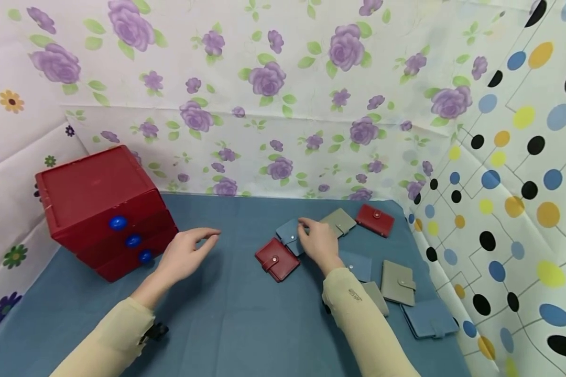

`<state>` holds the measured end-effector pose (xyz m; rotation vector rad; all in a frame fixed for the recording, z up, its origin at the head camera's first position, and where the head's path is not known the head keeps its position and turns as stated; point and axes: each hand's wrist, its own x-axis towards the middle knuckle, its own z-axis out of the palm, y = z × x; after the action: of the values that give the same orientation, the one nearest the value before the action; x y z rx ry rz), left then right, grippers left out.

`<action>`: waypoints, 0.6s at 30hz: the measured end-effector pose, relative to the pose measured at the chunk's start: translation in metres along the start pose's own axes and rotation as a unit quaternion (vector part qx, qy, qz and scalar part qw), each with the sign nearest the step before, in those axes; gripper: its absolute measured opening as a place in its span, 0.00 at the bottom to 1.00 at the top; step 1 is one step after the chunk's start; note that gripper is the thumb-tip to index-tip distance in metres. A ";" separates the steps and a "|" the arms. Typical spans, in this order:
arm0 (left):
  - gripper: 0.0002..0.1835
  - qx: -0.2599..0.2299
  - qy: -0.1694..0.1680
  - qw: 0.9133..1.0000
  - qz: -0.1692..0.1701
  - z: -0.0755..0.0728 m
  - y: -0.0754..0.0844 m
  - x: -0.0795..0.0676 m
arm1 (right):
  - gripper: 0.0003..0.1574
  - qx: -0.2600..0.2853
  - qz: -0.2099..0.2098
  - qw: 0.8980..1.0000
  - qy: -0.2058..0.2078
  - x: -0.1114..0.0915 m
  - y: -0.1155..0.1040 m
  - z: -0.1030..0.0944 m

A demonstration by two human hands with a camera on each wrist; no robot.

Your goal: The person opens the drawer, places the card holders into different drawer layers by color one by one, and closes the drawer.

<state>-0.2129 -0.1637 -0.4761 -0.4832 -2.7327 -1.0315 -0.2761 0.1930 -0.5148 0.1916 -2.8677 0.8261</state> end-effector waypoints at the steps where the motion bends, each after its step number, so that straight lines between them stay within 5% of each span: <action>1: 0.19 -0.001 0.006 1.000 0.003 -0.003 -0.002 -0.005 | 0.23 0.004 -0.001 1.000 -0.001 -0.001 0.000 0.000; 6: 0.17 0.001 0.048 0.998 0.034 -0.026 -0.012 -0.028 | 0.23 0.018 -0.008 1.000 -0.009 -0.003 -0.001 -0.003; 10: 0.15 -0.008 0.120 0.989 0.087 -0.048 -0.010 -0.042 | 0.23 0.023 -0.018 0.999 -0.017 -0.004 -0.003 -0.005; 18: 0.12 -0.055 0.297 0.929 0.214 -0.091 0.011 -0.054 | 0.23 0.029 -0.029 0.999 -0.027 -0.007 -0.003 -0.007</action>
<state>-0.1536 -0.2296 -0.4169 -0.6248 -1.9365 -1.0066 -0.2678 0.1946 -0.5084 0.3088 -2.8751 0.9071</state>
